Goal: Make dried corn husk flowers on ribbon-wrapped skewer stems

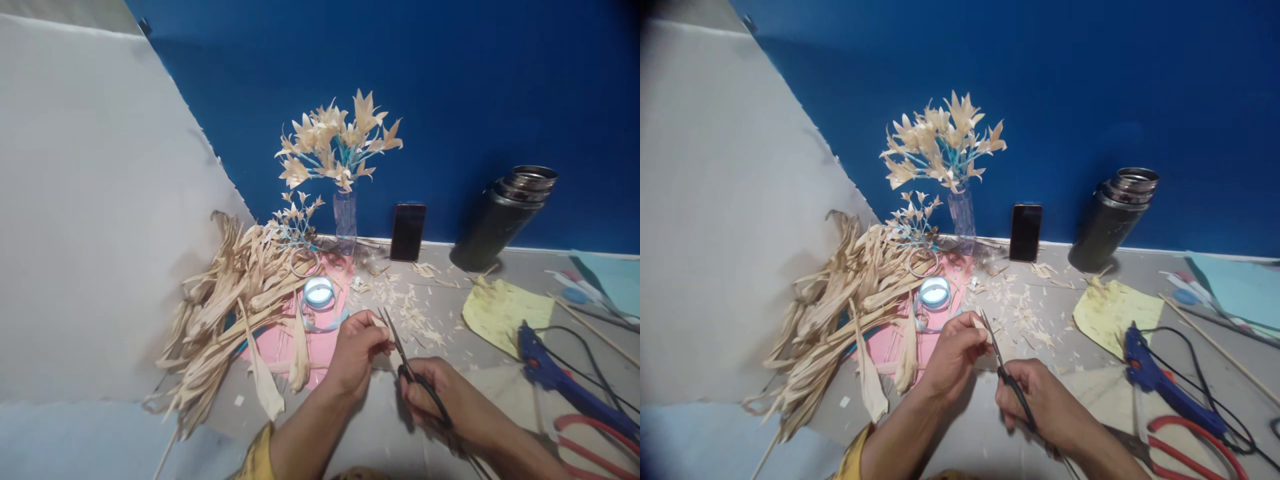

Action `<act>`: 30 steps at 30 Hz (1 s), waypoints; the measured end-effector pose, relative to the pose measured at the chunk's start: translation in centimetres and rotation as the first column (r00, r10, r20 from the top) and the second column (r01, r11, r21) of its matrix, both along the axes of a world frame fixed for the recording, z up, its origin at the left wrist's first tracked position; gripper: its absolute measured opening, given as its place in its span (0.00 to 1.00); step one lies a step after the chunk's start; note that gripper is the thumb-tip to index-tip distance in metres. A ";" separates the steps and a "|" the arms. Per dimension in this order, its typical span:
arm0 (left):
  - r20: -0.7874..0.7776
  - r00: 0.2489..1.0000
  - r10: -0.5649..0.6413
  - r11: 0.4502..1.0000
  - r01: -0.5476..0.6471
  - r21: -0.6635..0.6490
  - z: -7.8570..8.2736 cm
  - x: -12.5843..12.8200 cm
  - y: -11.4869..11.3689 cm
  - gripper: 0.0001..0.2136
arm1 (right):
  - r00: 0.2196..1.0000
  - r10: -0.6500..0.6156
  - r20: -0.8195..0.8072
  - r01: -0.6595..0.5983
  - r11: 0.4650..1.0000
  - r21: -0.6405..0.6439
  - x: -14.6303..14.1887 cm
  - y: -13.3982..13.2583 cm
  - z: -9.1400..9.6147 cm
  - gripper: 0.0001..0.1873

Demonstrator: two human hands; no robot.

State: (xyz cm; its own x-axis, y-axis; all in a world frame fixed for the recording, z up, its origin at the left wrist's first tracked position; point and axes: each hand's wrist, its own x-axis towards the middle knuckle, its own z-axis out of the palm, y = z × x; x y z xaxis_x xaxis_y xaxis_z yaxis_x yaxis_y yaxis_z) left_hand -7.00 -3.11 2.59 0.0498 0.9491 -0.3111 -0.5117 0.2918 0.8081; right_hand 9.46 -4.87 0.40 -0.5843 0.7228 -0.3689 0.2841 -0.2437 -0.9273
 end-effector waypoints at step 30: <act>0.153 0.982 -0.112 0.979 0.136 -0.153 -1.0 1.0 -0.7 0.14 | 0.773 -0.607 -0.183 0.626 0.777 0.067 -0.2 0.6 -0.8 0.20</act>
State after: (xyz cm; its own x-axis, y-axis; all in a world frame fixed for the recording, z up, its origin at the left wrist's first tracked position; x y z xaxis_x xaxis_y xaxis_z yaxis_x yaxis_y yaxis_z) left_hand -6.02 -3.78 1.58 0.2190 0.8701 -0.4416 -0.5701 0.4814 0.6657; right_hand 9.25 -4.29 -0.41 -0.0367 0.9778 -0.2064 -0.0273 -0.2074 -0.9779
